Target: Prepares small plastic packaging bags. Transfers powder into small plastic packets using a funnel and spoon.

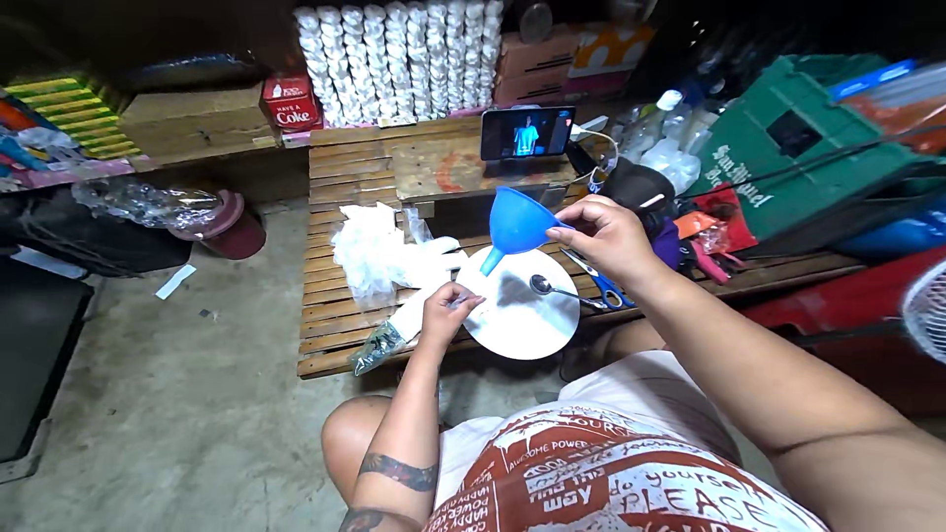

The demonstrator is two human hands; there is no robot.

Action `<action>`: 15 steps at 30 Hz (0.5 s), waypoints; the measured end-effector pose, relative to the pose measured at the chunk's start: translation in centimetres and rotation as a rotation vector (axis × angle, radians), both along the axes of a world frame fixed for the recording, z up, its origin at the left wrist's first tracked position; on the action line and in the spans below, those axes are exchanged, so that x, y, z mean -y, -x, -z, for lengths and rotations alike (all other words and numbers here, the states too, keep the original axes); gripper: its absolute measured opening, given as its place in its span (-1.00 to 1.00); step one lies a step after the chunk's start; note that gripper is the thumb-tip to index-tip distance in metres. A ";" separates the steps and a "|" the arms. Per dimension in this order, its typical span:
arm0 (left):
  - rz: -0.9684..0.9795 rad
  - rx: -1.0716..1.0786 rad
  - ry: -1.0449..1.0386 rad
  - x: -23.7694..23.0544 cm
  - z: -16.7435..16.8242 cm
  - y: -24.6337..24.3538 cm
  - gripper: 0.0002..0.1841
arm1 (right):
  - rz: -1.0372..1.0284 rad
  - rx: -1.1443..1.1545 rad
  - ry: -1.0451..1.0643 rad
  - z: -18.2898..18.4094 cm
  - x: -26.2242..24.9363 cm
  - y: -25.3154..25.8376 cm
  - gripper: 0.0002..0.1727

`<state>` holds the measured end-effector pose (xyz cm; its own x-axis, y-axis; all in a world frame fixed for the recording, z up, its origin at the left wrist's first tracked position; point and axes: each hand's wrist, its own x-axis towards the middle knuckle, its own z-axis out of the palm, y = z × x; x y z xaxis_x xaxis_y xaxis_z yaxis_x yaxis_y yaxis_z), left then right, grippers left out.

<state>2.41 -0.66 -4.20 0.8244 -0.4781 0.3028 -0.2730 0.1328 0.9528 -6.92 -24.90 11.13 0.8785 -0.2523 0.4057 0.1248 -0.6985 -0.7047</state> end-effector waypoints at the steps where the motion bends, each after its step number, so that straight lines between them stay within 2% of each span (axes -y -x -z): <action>1: 0.001 0.005 -0.003 0.0 0.0 0.0 -0.87 | -0.005 0.006 0.007 0.0 -0.1 -0.1 -0.77; 15: -0.003 0.025 -0.022 0.0 0.1 0.0 -0.87 | -0.083 0.098 0.175 0.2 -1.2 0.1 -0.76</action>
<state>2.41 -0.64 -4.29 0.8183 -0.4824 0.3125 -0.2971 0.1106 0.9484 -7.05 -23.68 10.94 0.8476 -0.0987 0.5214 0.2491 -0.7935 -0.5552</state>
